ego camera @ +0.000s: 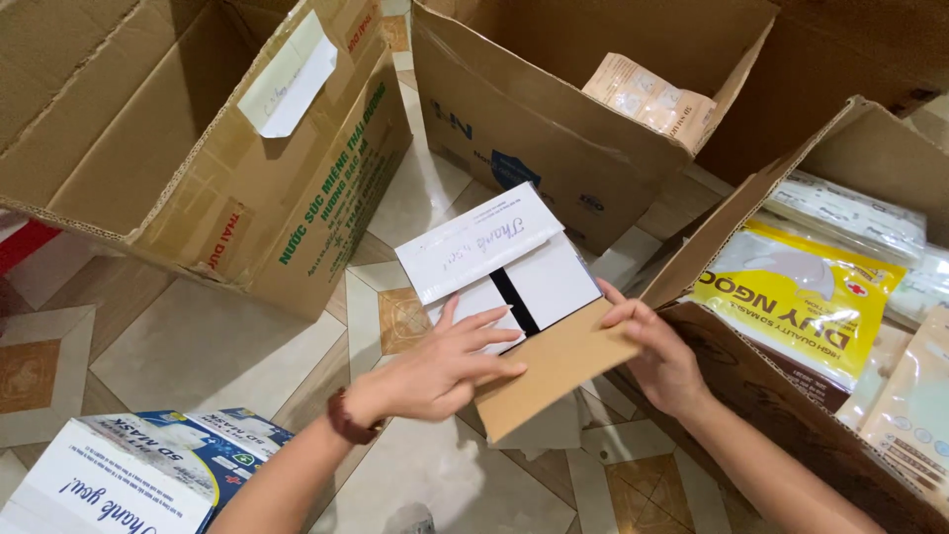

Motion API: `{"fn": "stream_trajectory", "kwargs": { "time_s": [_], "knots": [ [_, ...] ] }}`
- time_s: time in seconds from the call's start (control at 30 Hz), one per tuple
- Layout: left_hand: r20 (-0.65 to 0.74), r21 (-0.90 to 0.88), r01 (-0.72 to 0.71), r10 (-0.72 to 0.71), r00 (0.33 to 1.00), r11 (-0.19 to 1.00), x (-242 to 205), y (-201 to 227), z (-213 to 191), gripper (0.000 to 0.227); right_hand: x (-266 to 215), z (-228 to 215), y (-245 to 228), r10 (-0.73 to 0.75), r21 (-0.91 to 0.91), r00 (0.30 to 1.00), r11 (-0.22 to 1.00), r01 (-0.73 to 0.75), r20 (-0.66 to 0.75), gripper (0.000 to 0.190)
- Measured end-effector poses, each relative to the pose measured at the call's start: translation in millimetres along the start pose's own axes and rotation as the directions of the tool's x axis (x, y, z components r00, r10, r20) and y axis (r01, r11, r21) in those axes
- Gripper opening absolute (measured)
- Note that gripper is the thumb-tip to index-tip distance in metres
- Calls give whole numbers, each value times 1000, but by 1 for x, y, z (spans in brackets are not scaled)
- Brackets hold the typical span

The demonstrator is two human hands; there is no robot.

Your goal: Sorting and packing packs of face masks into cardboard boxes while sitting on the floor.

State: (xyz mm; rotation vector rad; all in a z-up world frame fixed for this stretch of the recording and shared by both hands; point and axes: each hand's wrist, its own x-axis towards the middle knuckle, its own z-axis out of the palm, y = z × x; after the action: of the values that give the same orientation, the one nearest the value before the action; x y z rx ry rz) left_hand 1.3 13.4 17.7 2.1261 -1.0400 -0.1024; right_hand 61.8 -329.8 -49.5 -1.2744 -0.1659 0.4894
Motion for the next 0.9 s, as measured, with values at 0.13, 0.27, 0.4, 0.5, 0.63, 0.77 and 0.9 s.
{"fn": "stream_trajectory", "kwargs": {
  "time_s": [0.13,0.27,0.4,0.5,0.63,0.77,0.9],
  "knots": [
    [-55,220,90,-80,995,971,18,-8,20,29,-10,20,-24,77,-430,993,902,-31,91,47],
    [-104,333,103,-72,992,937,29,-12,27,46,-12,44,-42,60,-919,961,315,238,269,87],
    [-115,408,39,10,993,912,34,-12,21,55,-7,83,-62,95,-899,895,-4,439,436,111],
    [-120,447,6,54,991,894,29,-13,10,46,-3,83,-50,65,-887,884,32,462,463,92],
    [-181,463,-57,157,971,884,22,-4,-2,43,6,96,-33,-115,-836,828,-72,544,549,72],
    [-336,400,-43,190,923,915,15,-7,0,21,9,133,-38,-10,-767,828,-383,515,561,58],
    [-414,470,-127,345,843,874,9,-4,-9,19,17,142,-39,56,-758,895,-509,407,443,59]
  ]
}}
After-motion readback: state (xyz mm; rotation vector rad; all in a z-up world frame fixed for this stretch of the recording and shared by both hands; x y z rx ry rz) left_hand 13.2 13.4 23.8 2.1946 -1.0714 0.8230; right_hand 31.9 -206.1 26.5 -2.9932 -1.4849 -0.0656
